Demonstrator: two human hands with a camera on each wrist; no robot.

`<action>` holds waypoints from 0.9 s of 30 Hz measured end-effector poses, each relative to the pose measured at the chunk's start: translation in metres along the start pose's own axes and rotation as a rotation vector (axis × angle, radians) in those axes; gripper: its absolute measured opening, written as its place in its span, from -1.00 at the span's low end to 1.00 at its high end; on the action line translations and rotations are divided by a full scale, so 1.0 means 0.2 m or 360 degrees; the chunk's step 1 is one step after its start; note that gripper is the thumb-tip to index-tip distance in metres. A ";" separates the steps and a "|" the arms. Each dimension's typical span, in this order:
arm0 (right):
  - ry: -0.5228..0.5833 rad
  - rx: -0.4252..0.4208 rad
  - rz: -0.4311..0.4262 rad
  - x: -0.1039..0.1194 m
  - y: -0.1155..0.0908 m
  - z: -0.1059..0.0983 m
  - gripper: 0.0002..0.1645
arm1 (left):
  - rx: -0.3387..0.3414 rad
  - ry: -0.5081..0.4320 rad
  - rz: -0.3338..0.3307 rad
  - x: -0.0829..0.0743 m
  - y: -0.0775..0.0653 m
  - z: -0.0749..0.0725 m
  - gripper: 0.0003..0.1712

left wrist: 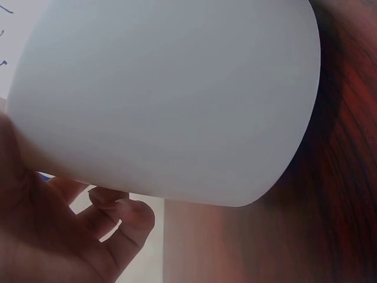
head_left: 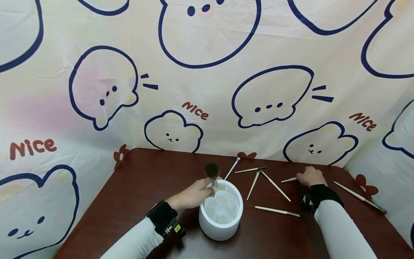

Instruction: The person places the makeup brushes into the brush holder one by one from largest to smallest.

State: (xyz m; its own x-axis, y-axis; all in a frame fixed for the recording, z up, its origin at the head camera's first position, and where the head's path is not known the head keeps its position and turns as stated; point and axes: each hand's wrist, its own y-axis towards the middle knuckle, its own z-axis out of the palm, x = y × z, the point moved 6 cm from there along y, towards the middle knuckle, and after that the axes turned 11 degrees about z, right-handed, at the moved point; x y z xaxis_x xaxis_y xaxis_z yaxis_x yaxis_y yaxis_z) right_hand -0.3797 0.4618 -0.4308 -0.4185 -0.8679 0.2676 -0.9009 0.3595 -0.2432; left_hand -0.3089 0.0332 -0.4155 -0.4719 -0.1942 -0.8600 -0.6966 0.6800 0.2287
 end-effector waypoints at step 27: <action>0.0280 -0.0186 -0.0327 0.21 -0.17 -0.13 -0.42 | 0.0020 -0.0027 -0.0057 -0.01 -0.01 0.00 -0.53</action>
State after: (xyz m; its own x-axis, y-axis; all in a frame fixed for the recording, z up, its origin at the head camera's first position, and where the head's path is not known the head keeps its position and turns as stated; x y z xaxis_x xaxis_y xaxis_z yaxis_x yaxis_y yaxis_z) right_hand -0.3693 0.4213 -0.3872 -0.2301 -0.8575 0.4602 -0.9717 0.2281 -0.0607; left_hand -0.3060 0.0328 -0.4136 -0.4376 -0.2068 -0.8751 -0.7060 0.6818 0.1919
